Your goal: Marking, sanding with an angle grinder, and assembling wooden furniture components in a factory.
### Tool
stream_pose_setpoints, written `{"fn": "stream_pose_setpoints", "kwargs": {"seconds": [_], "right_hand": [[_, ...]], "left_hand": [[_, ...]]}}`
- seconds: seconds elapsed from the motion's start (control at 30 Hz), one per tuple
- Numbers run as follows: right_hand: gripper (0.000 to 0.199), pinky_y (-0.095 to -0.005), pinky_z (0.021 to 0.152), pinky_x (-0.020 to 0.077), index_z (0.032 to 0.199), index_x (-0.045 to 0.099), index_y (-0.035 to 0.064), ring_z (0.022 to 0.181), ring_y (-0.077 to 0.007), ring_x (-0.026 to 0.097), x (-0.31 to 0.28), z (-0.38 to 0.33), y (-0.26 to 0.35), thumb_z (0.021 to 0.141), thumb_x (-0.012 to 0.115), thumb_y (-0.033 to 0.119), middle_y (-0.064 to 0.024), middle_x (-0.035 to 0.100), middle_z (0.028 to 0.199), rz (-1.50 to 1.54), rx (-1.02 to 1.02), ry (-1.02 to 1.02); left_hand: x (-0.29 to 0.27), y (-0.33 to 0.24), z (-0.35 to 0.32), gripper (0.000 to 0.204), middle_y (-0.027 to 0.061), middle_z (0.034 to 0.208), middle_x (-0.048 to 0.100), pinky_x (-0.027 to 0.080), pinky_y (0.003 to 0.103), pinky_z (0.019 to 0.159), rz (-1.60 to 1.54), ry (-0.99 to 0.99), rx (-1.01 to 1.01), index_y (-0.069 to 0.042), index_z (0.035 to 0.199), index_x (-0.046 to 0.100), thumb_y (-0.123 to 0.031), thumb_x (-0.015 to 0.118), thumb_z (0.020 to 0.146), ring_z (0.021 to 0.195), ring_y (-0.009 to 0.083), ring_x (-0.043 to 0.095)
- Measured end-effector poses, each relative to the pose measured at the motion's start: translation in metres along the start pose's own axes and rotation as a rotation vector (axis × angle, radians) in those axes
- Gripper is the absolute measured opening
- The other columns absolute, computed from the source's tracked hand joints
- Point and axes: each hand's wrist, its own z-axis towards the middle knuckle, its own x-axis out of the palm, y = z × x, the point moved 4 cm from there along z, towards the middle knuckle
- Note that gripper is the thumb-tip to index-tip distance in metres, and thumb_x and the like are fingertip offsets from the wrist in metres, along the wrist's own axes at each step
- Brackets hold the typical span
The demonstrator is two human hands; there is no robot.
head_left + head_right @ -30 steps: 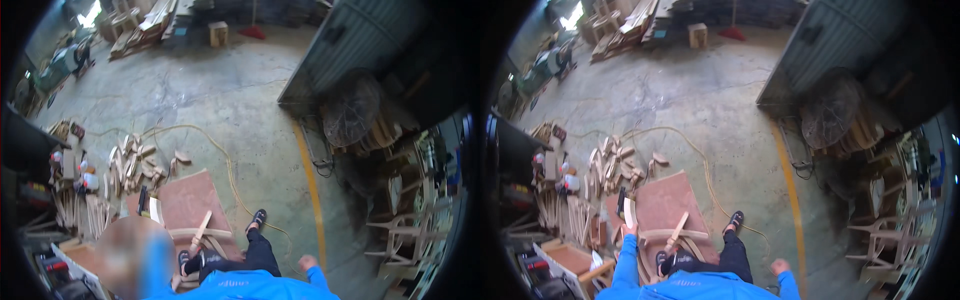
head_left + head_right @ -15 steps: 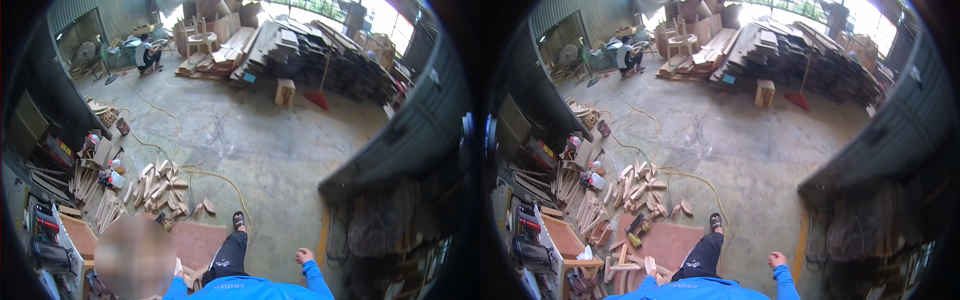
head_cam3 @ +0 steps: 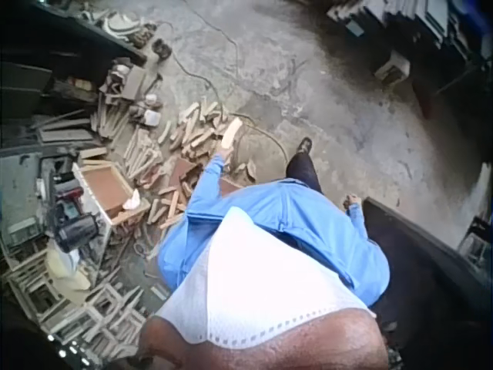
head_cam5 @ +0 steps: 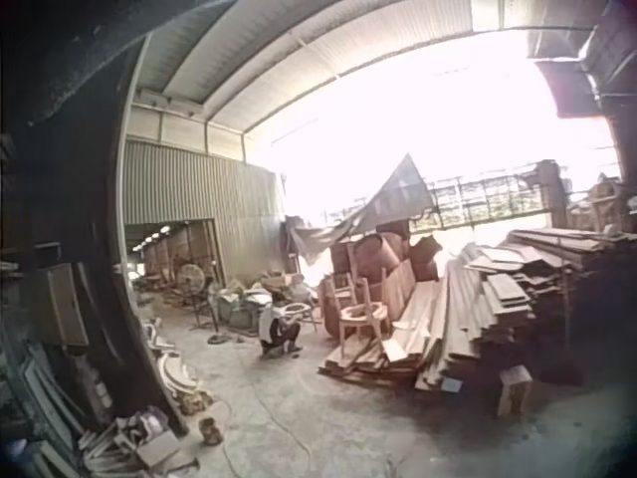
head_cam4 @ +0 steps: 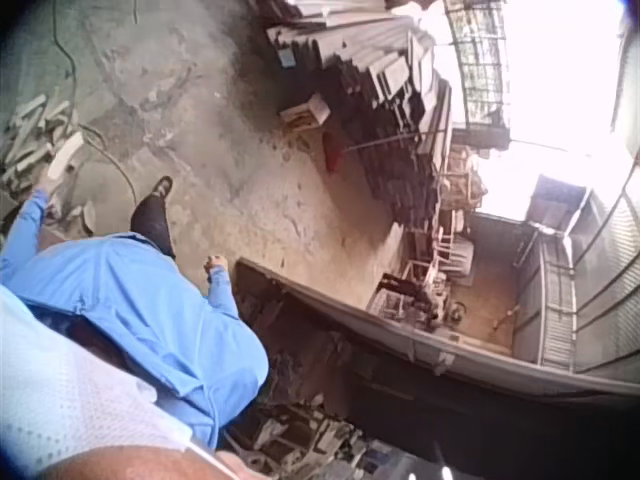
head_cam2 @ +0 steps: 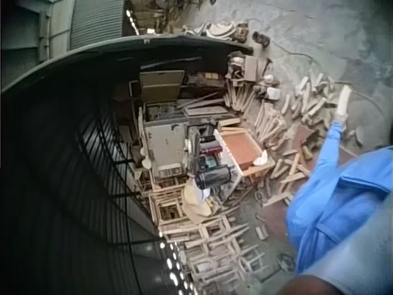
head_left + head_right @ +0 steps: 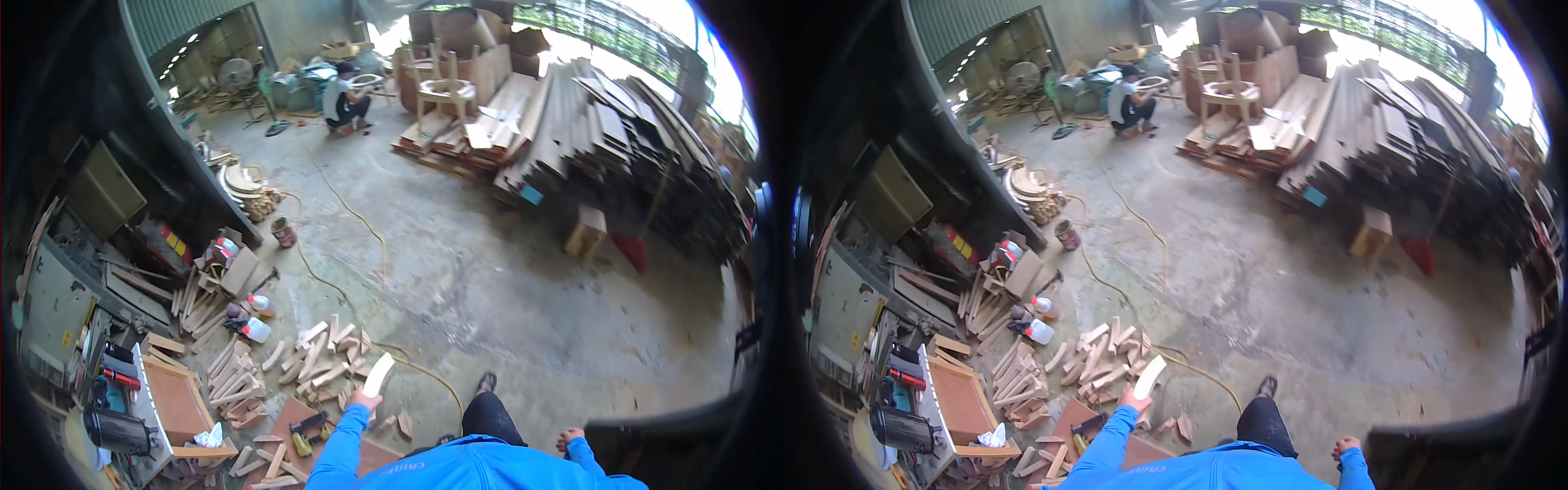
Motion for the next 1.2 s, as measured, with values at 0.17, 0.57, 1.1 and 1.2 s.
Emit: {"fn": "stream_pose_setpoints", "kwargs": {"seconds": [0.17,0.57,1.1,1.2], "right_hand": [[0.013,-0.0363,0.037,0.0308,0.076,0.050,0.0086,0.042,-0.0206,0.041,0.083,0.139,0.185,0.088,0.050,0.007,-0.0065,0.039,0.053,-0.122,0.196,0.064],[0.035,-0.0294,0.060,0.0516,0.121,0.059,-0.0011,0.067,-0.0181,0.064,0.722,0.157,0.908,0.090,0.063,0.015,-0.0105,0.068,0.087,-0.438,-0.881,0.564],[0.010,-0.0457,0.049,0.0450,0.088,0.059,0.0086,0.054,-0.0283,0.056,0.886,0.404,1.091,0.089,0.058,0.019,-0.0115,0.053,0.063,-0.272,0.211,0.054],[0.016,-0.0523,0.054,0.0468,0.101,0.056,0.0105,0.056,-0.0337,0.055,1.018,0.464,1.176,0.090,0.059,0.023,-0.0145,0.051,0.063,-0.154,0.337,0.004]], "left_hand": [[-0.001,-0.081,0.131,0.059,0.0186,0.102,0.071,0.054,0.043,0.086,-0.041,-0.201,-0.022,-0.004,0.110,0.065,-0.037,0.077,0.062,0.096,0.0321,0.069],[0.059,-0.121,0.288,0.071,0.0242,0.113,0.065,0.049,0.038,0.092,-0.567,-0.026,-0.855,0.006,0.117,0.060,-0.045,0.076,0.071,0.108,0.0312,0.061],[-0.461,-0.441,0.975,0.046,0.0173,0.099,0.071,0.054,0.039,0.080,-0.526,-0.524,-0.236,-0.001,0.109,0.065,-0.028,0.076,0.074,0.091,0.0290,0.069],[-0.566,-0.480,1.083,0.048,0.0174,0.100,0.070,0.055,0.040,0.082,-0.384,-0.586,-0.164,-0.002,0.111,0.063,-0.027,0.077,0.072,0.092,0.0312,0.069]]}}
